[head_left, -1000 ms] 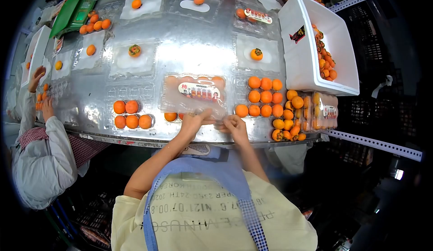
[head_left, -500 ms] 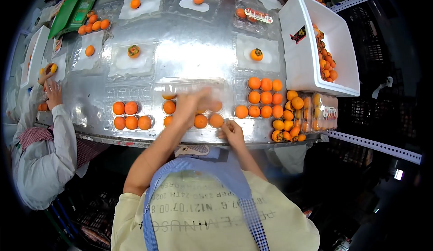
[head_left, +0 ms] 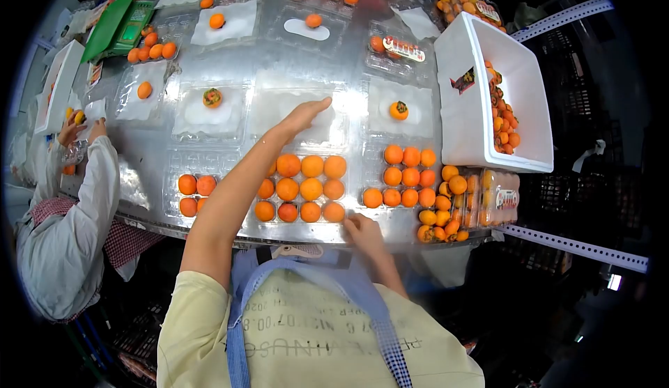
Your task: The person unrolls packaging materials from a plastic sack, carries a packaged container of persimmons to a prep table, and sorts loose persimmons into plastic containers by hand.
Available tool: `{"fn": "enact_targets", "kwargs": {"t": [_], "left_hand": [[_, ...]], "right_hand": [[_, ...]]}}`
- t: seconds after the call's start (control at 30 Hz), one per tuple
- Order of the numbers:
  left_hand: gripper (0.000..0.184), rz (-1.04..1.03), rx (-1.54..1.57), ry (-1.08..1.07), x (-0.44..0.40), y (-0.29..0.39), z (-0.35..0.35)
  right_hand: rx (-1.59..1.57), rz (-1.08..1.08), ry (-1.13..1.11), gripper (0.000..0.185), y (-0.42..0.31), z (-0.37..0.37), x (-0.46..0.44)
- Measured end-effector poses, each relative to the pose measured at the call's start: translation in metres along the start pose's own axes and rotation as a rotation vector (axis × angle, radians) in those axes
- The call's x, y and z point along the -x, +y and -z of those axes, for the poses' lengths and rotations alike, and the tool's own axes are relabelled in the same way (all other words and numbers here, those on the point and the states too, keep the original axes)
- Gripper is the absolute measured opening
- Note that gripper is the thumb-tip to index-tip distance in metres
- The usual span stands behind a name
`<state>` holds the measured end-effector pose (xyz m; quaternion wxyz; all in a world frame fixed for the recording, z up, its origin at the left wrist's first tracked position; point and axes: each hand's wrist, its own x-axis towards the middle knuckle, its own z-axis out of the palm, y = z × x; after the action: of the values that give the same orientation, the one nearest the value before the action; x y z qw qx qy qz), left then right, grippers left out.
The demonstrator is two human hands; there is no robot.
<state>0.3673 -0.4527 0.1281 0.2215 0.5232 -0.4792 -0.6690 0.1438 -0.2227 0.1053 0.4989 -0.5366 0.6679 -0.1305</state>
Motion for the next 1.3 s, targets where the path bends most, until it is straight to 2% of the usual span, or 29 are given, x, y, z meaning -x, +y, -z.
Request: {"fn": "enact_targets", "kwargs": {"t": [0.03,0.07,0.1,0.17,0.23,0.37,0.47,0.57,0.6,0.7,0.73,0.83,0.97,1.1,1.3], "left_hand": [[0.095,0.017,-0.033,-0.013,-0.001,-0.003,0.003],[0.095,0.052,-0.031,-0.023,-0.007,-0.011,0.005],[0.095,0.037,0.017,-0.027,-0.008,-0.013,0.006],[0.095,0.008,0.115,-0.039,-0.01,-0.016,0.004],[0.095,-0.006,0.264,-0.059,-0.011,-0.017,0.0],[0.092,-0.013,0.502,-0.041,-0.016,-0.025,-0.005],[0.072,-0.052,0.62,0.036,-0.018,-0.031,-0.002],[0.047,-0.283,0.073,0.162,0.003,-0.025,0.015],[0.031,-0.288,0.039,0.266,0.016,-0.021,0.016],[0.028,-0.407,-0.679,0.421,0.032,-0.04,0.039],[0.027,-0.452,-0.791,0.425,0.028,-0.05,0.046],[0.032,-0.434,-0.952,0.36,0.023,-0.064,0.055],[0.038,-0.458,-0.937,0.334,0.018,-0.067,0.057],[0.041,-0.499,-0.886,0.322,0.018,-0.072,0.059],[0.043,-0.534,-0.847,0.326,0.018,-0.079,0.062]], "right_hand": [[0.257,0.06,0.016,0.03,-0.012,0.011,0.001],[0.274,0.023,0.032,0.037,-0.031,0.024,0.003],[0.268,0.013,0.094,0.032,-0.036,0.03,-0.003],[0.112,0.165,0.225,0.027,-0.053,0.039,-0.02],[0.007,0.266,0.239,0.022,-0.075,0.04,-0.047],[0.165,0.568,0.303,0.029,-0.098,0.025,-0.119],[0.304,0.667,0.311,0.034,-0.109,0.014,-0.159],[0.372,0.539,0.243,0.037,-0.107,0.009,-0.176],[0.402,0.517,0.229,0.038,-0.107,0.008,-0.178],[0.425,0.557,0.25,0.037,-0.104,0.009,-0.181],[0.389,0.555,0.242,0.036,-0.102,0.009,-0.18],[0.284,0.55,0.229,0.03,-0.11,0.012,-0.173],[0.232,0.544,0.232,0.022,-0.125,0.02,-0.137],[0.224,0.542,0.277,0.02,-0.104,0.023,-0.115],[0.213,0.346,0.301,0.016,-0.081,0.03,-0.08]]}}
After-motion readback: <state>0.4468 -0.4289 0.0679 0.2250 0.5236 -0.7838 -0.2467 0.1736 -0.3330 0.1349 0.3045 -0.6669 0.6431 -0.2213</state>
